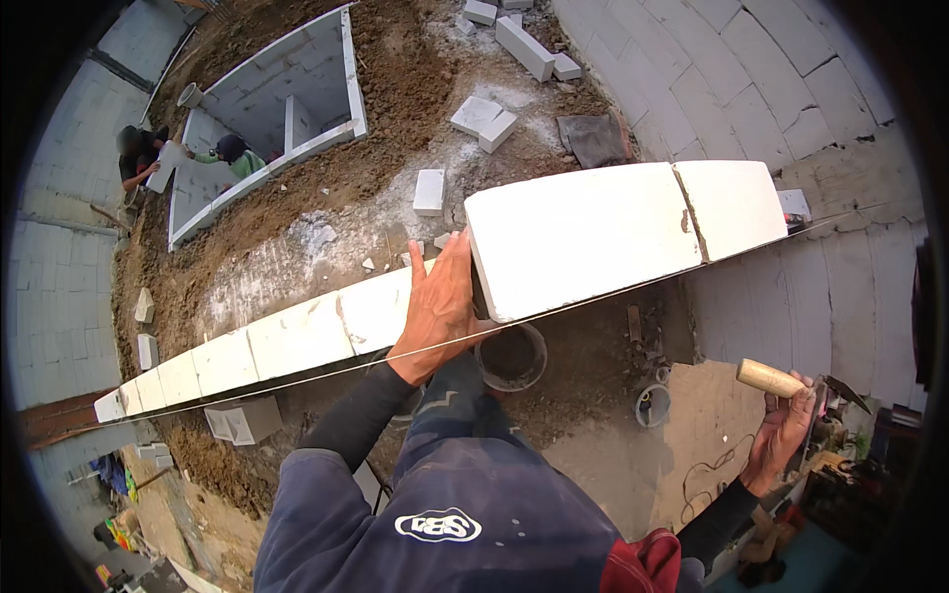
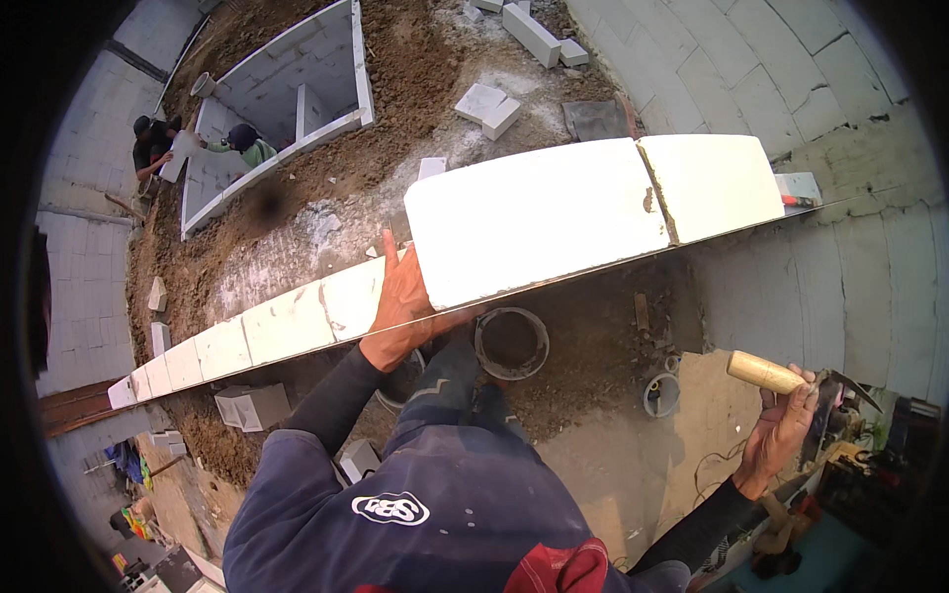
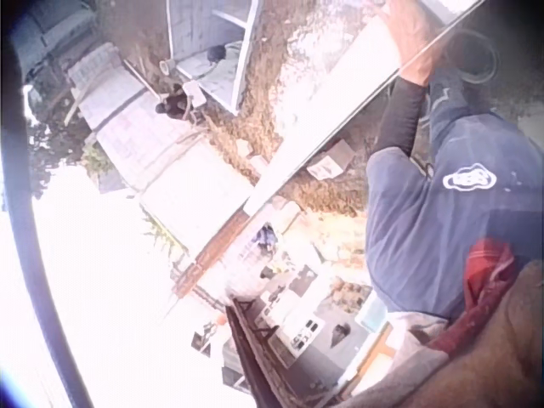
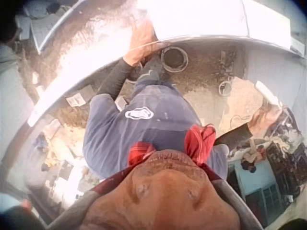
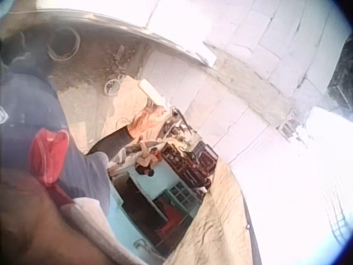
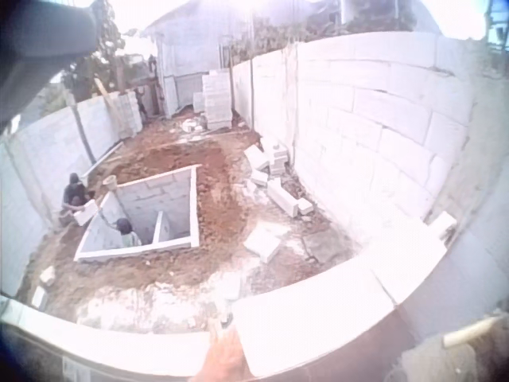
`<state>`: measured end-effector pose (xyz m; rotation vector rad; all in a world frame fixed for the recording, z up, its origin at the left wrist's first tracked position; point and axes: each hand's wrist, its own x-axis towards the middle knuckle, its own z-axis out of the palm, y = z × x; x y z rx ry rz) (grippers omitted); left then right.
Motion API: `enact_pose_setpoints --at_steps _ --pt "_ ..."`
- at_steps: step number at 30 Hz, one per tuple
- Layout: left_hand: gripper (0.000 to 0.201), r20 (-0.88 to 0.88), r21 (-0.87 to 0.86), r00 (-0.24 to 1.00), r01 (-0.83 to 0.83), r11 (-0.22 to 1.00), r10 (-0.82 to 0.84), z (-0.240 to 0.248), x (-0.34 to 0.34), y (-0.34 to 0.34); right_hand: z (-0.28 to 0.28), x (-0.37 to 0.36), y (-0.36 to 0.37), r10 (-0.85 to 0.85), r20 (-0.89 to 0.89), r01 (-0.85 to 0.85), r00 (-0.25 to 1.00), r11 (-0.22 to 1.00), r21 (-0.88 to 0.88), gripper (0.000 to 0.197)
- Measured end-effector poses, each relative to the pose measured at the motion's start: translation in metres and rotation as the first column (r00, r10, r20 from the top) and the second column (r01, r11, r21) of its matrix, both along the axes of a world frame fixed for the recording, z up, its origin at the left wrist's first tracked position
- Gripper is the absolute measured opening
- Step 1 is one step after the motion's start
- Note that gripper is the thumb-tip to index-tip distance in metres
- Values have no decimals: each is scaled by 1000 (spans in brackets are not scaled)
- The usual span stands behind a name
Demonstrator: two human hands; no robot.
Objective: The person applies mortar to the top edge of a concrete block wall using a trowel, lifts a decorative breeze block and positions it on the mortar, then taps the block with a hammer to level it and cleans away excess mortar with the trowel.
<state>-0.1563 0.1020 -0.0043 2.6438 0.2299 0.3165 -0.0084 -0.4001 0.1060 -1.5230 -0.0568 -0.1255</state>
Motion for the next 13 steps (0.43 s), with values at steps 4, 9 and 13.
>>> enact_pose_setpoints --at_steps 4,9,13 --pt "120 0 -121 1000 -21 992 22 -6 2 -8 142 58 104 243 216 -166 946 932 -322 38" --pt "117 36 -150 998 -50 987 56 -8 -3 -12 218 115 321 731 -39 -524 681 450 -723 48" --pt "115 27 -159 998 -54 986 59 -7 -2 -14 180 118 448 827 -473 -778 304 -71 -624 62"
